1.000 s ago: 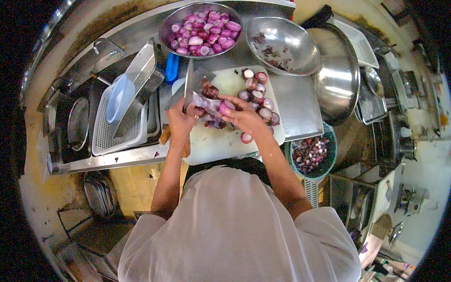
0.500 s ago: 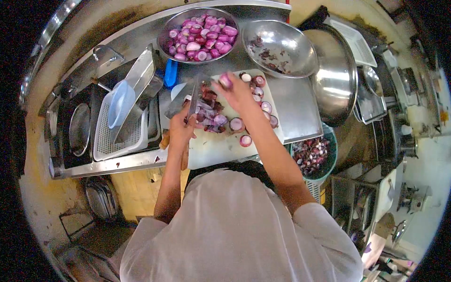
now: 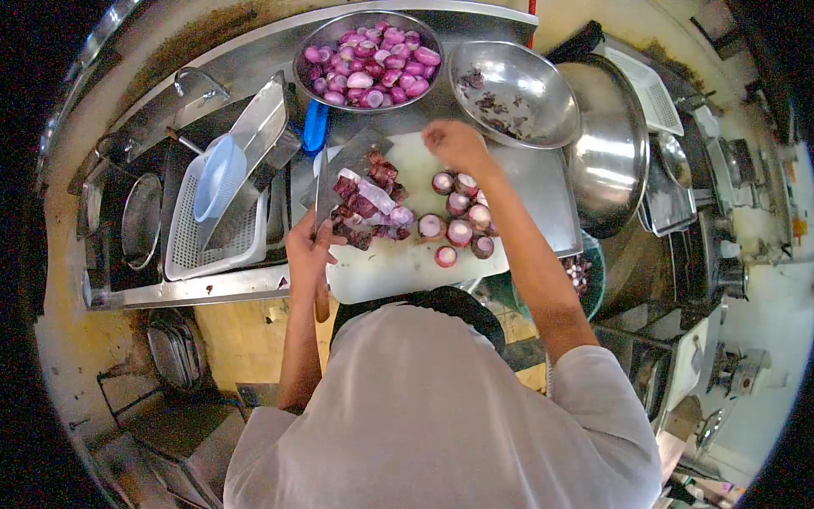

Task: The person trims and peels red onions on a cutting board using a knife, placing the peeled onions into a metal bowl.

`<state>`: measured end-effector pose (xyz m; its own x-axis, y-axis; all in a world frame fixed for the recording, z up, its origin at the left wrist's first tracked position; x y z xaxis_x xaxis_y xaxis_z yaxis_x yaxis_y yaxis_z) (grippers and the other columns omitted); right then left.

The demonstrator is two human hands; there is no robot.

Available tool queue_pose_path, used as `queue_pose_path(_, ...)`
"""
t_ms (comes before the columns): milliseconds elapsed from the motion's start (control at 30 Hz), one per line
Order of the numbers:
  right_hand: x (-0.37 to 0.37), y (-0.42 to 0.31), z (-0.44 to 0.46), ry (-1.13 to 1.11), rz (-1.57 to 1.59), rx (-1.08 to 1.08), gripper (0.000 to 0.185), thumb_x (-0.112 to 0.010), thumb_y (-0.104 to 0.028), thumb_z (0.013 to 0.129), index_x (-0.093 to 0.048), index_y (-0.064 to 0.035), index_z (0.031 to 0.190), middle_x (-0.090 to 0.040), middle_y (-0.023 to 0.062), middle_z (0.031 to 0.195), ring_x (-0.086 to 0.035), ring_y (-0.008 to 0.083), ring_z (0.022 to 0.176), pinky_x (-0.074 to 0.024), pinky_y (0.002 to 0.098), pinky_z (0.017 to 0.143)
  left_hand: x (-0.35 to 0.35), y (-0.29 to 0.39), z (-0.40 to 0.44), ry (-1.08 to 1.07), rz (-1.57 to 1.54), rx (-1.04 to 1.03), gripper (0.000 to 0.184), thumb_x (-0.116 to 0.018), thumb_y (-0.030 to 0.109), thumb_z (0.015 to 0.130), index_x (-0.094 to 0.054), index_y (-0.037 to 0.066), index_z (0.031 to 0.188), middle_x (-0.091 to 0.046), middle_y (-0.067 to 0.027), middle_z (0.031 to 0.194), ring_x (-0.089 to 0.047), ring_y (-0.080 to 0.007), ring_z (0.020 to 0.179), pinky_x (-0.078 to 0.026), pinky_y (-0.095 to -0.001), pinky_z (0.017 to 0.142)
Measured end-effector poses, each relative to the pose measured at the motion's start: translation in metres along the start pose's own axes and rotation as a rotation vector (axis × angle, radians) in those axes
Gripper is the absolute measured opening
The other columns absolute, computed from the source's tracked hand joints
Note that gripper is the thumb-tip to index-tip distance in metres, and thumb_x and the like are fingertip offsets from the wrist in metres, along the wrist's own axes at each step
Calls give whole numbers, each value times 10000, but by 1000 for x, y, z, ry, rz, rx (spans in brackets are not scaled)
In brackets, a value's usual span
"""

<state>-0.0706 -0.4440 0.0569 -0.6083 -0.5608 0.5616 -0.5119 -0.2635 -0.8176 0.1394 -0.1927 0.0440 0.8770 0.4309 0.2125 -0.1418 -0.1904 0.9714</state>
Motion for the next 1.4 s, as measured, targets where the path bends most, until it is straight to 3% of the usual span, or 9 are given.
queue_pose_path(133,-46,7,-30,-33,-929,353,348,-689,-39,669,-689,-60,1016,-695,124,916,-664,307,919,-499,425,821,-4,1,3,-28,19,4,364,-541,96,974,-554,47,1335,-700,-84,973,-724,-176,693,-505,-230,396)
queue_pose_path(367,-51,12,-20,-135,-981,148,282,-706,-59,698,-656,-33,975,-689,129,854,-670,311,838,-511,406,760,-13,5,8,-72,5,32,361,-544,102,977,-549,40,1332,-700,-95,985,-721,-176,680,-503,-234,391)
queue_pose_path(500,-31,12,-28,-210,208,-58,324,-709,-211,848,-606,-23,1091,-700,100,969,-685,225,910,-556,381,767,-6,15,2,-38,-8,24,314,-540,119,985,-566,18,1281,-697,-114,986,-721,-180,688,-510,-247,391)
queue_pose_path(567,-26,19,-36,12,1185,-205,275,-675,-178,875,-598,-19,1086,-661,138,1071,-674,283,936,-568,449,853,-4,11,2,-45,-1,40,288,-535,128,990,-578,7,1248,-696,-119,982,-721,-184,691,-511,-251,392)
queue_pose_path(700,-58,27,-34,-1,1615,-227,357,-502,-277,977,-592,45,1099,-626,247,1109,-636,425,989,-553,491,906,-26,-4,4,-182,138,153,280,-498,135,1004,-528,10,1252,-691,-136,935,-719,-201,674,-513,-275,388)
queue_pose_path(1133,-50,12,-47,659,796,-54,615,-283,-512,1046,-515,33,1209,-677,175,823,-676,236,706,-553,342,679,-113,60,-7,-340,613,-167,96,-509,33,928,-489,-54,963,-604,-146,617,-628,-230,453,-478,-371,370)
queue_pose_path(1233,-54,24,-51,748,544,-110,588,-265,-467,1056,-600,12,1115,-682,184,918,-651,303,866,-497,396,813,-117,58,-3,-376,488,-122,93,-505,12,913,-471,-60,960,-604,-159,619,-639,-237,466,-478,-374,364)
queue_pose_path(1300,-57,31,-54,759,497,-154,585,-266,-453,1057,-629,3,1094,-678,198,966,-630,342,943,-455,425,888,-118,51,0,-369,446,-16,135,-524,19,861,-513,-81,950,-625,-327,756,-645,-483,769,-500,-558,693)
queue_pose_path(1400,-64,35,-53,728,552,-199,592,-275,-455,1053,-644,6,1092,-669,221,991,-617,360,966,-434,432,919,-120,44,2,-312,431,-94,130,-522,17,862,-509,-79,949,-627,-327,763,-645,-482,773,-501,-556,699)
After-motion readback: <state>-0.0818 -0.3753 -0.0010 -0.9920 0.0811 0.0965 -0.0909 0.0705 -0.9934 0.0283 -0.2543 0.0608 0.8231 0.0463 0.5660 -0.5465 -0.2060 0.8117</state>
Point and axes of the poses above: each hand's wrist, its own z-axis towards the middle knuckle, its own x-axis out of the back of the hand, y = z × x, the point moved 9 cm from there along z, towards the middle knuckle
